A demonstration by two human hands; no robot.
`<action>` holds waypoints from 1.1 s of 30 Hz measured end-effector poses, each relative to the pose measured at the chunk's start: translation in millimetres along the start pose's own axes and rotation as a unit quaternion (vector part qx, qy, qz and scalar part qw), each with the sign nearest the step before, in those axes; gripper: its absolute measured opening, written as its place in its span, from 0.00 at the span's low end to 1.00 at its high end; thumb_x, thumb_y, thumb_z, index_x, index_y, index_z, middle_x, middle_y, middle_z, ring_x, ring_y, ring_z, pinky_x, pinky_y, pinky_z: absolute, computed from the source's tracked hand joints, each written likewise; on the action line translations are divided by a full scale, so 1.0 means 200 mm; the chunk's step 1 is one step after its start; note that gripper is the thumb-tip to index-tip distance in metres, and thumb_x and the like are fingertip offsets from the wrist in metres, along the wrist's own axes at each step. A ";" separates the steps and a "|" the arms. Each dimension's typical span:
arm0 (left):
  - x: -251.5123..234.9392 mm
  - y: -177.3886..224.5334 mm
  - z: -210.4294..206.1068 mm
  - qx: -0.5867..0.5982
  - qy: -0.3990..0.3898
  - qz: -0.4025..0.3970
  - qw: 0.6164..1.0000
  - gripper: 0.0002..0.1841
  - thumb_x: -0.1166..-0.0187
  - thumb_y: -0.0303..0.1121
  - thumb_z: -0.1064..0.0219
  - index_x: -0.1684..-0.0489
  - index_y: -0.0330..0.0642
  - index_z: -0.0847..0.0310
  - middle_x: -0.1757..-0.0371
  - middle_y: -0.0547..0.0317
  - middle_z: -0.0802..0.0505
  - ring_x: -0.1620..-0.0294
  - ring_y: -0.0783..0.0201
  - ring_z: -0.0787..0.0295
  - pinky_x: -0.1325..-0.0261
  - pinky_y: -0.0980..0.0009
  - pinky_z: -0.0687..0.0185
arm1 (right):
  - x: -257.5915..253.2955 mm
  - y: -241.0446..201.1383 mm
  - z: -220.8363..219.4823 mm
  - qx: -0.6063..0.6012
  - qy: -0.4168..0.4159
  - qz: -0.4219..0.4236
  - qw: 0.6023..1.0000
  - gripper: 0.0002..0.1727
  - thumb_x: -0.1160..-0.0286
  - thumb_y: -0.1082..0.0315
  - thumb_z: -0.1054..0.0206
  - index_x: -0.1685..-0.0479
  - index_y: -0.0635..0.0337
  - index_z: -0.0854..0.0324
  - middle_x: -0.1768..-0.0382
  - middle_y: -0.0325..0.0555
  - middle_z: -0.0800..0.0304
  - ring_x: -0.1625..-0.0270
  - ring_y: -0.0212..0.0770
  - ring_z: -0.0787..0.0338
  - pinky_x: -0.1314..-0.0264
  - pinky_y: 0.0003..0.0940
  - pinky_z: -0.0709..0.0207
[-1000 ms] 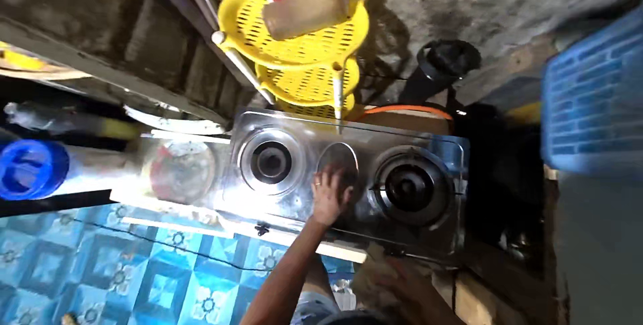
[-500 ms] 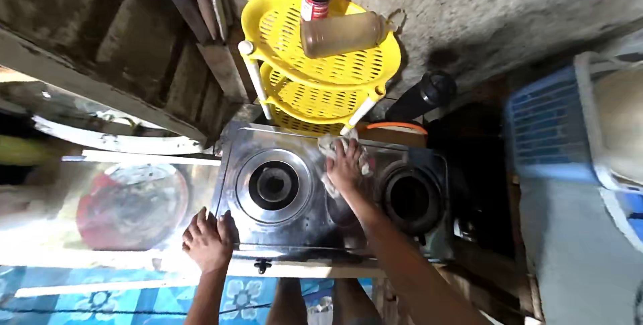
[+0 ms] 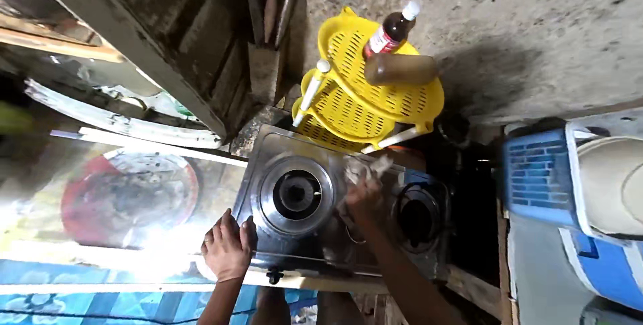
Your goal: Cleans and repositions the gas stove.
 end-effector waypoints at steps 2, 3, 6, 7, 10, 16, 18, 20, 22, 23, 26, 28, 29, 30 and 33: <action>0.01 0.00 0.00 -0.004 0.003 -0.003 1.000 0.41 0.18 0.61 0.60 0.27 0.33 0.21 0.37 0.29 0.11 0.35 0.25 0.17 0.36 0.29 0.30 | -0.11 -0.29 -0.05 -0.017 -0.102 0.012 0.995 0.38 0.10 0.54 0.46 0.05 0.58 0.51 0.08 0.72 0.56 0.07 0.70 0.49 0.10 0.64 0.49; 0.01 0.00 0.00 -0.005 0.007 -0.003 1.000 0.41 0.19 0.61 0.60 0.27 0.33 0.20 0.38 0.30 0.10 0.36 0.25 0.16 0.37 0.29 0.30 | -0.15 -0.43 -0.09 -0.021 -0.112 0.042 0.993 0.39 0.11 0.54 0.45 0.04 0.57 0.53 0.08 0.73 0.56 0.08 0.71 0.48 0.11 0.65 0.46; 0.00 -0.02 0.00 -0.006 0.019 -0.005 1.000 0.41 0.19 0.61 0.61 0.27 0.34 0.20 0.39 0.31 0.10 0.37 0.27 0.15 0.40 0.31 0.28 | -0.15 -0.91 -0.19 -0.026 -0.101 0.183 0.977 0.40 0.12 0.51 0.43 0.04 0.53 0.51 0.08 0.69 0.51 0.07 0.71 0.50 0.12 0.72 0.52; 0.00 -0.02 0.00 -0.007 0.020 -0.008 1.000 0.41 0.18 0.61 0.61 0.27 0.34 0.21 0.40 0.30 0.10 0.38 0.27 0.14 0.41 0.31 0.27 | -0.14 -1.05 -0.22 -0.038 -0.071 0.226 0.971 0.38 0.13 0.50 0.41 0.05 0.49 0.47 0.08 0.67 0.48 0.07 0.71 0.50 0.12 0.73 0.54; 0.01 -0.02 -0.01 -0.002 0.011 -0.010 1.000 0.41 0.18 0.59 0.61 0.23 0.31 0.24 0.37 0.27 0.11 0.36 0.24 0.16 0.40 0.30 0.28 | -0.09 -1.14 -0.20 -0.064 -0.056 0.311 0.947 0.36 0.15 0.55 0.37 0.07 0.42 0.41 0.06 0.57 0.50 0.06 0.66 0.50 0.12 0.71 0.52; 0.01 0.00 0.02 0.009 0.001 -0.006 1.000 0.41 0.18 0.57 0.59 0.23 0.28 0.26 0.38 0.28 0.10 0.37 0.24 0.15 0.38 0.31 0.26 | -0.06 -0.05 -0.04 -0.078 0.057 0.202 0.975 0.26 0.24 0.66 0.38 0.25 0.58 0.17 0.21 0.61 0.22 0.18 0.62 0.24 0.17 0.60 0.31; 0.01 -0.01 0.02 0.009 0.006 -0.010 1.000 0.40 0.17 0.57 0.60 0.24 0.27 0.24 0.39 0.29 0.10 0.38 0.26 0.14 0.37 0.32 0.26 | -0.05 0.09 -0.02 -0.047 0.031 0.121 0.991 0.29 0.20 0.67 0.40 0.19 0.66 0.26 0.16 0.73 0.34 0.15 0.72 0.32 0.16 0.65 0.37; 0.01 -0.01 0.01 0.012 0.017 -0.012 1.000 0.40 0.17 0.57 0.59 0.26 0.28 0.23 0.40 0.30 0.09 0.39 0.28 0.12 0.37 0.33 0.26 | -0.06 -0.05 -0.02 -0.013 0.032 0.102 0.994 0.31 0.19 0.62 0.41 0.17 0.66 0.30 0.15 0.76 0.38 0.15 0.76 0.34 0.18 0.68 0.38; 0.01 -0.01 0.01 0.019 0.023 -0.014 0.999 0.39 0.17 0.56 0.59 0.26 0.28 0.22 0.38 0.31 0.09 0.38 0.28 0.12 0.36 0.33 0.26 | -0.08 -0.35 -0.08 0.003 -0.050 0.126 0.991 0.34 0.12 0.58 0.45 0.10 0.63 0.39 0.09 0.74 0.51 0.09 0.72 0.46 0.10 0.65 0.50; 0.01 -0.01 0.01 0.019 0.025 -0.016 0.999 0.39 0.17 0.56 0.59 0.26 0.28 0.22 0.37 0.32 0.09 0.38 0.29 0.12 0.36 0.33 0.25 | -0.09 -0.54 -0.11 0.011 -0.081 0.160 0.984 0.34 0.11 0.56 0.45 0.08 0.61 0.42 0.08 0.71 0.55 0.07 0.71 0.51 0.08 0.65 0.55; 0.01 -0.02 0.01 0.026 0.031 -0.020 0.999 0.41 0.16 0.58 0.60 0.26 0.28 0.23 0.35 0.34 0.09 0.38 0.31 0.11 0.35 0.35 0.24 | -0.11 -1.06 -0.21 0.020 -0.072 0.289 0.954 0.34 0.12 0.51 0.44 0.08 0.50 0.40 0.07 0.65 0.52 0.06 0.69 0.52 0.09 0.71 0.57; 0.02 -0.04 0.01 0.062 0.024 -0.012 0.998 0.44 0.18 0.62 0.59 0.23 0.25 0.27 0.34 0.32 0.10 0.37 0.30 0.12 0.35 0.34 0.24 | -0.02 -1.27 -0.28 -0.008 -0.069 0.312 0.947 0.35 0.14 0.52 0.43 0.07 0.46 0.41 0.06 0.62 0.53 0.06 0.68 0.54 0.09 0.72 0.60; 0.01 -0.05 0.01 0.099 0.018 0.000 0.995 0.47 0.19 0.63 0.61 0.21 0.24 0.31 0.32 0.31 0.12 0.34 0.30 0.14 0.34 0.34 0.25 | 0.08 -1.32 -0.31 -0.012 -0.080 0.328 0.941 0.35 0.14 0.53 0.42 0.06 0.45 0.42 0.05 0.61 0.55 0.05 0.69 0.55 0.10 0.73 0.61; 0.00 -0.08 0.01 0.159 0.003 0.027 0.987 0.48 0.19 0.64 0.61 0.17 0.22 0.38 0.27 0.29 0.16 0.29 0.31 0.17 0.31 0.35 0.27 | 0.23 -1.33 -0.35 -0.018 -0.095 0.359 0.928 0.36 0.15 0.56 0.40 0.07 0.45 0.41 0.05 0.61 0.54 0.05 0.70 0.55 0.11 0.76 0.63; 0.00 -0.22 -0.02 0.466 -0.039 0.195 0.862 0.47 0.15 0.63 0.65 0.05 0.34 0.72 0.08 0.37 0.42 0.11 0.50 0.39 0.13 0.54 0.38 | 0.82 -1.21 -0.47 -0.010 -0.185 0.451 0.873 0.36 0.21 0.61 0.35 0.10 0.46 0.34 0.07 0.58 0.47 0.05 0.68 0.56 0.08 0.75 0.70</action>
Point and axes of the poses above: each hand's wrist, its own x-axis away from the middle knuckle, its own z-axis out of the back of the hand, y = z × x, the point moved 8 cm from there along -x, towards the middle knuckle
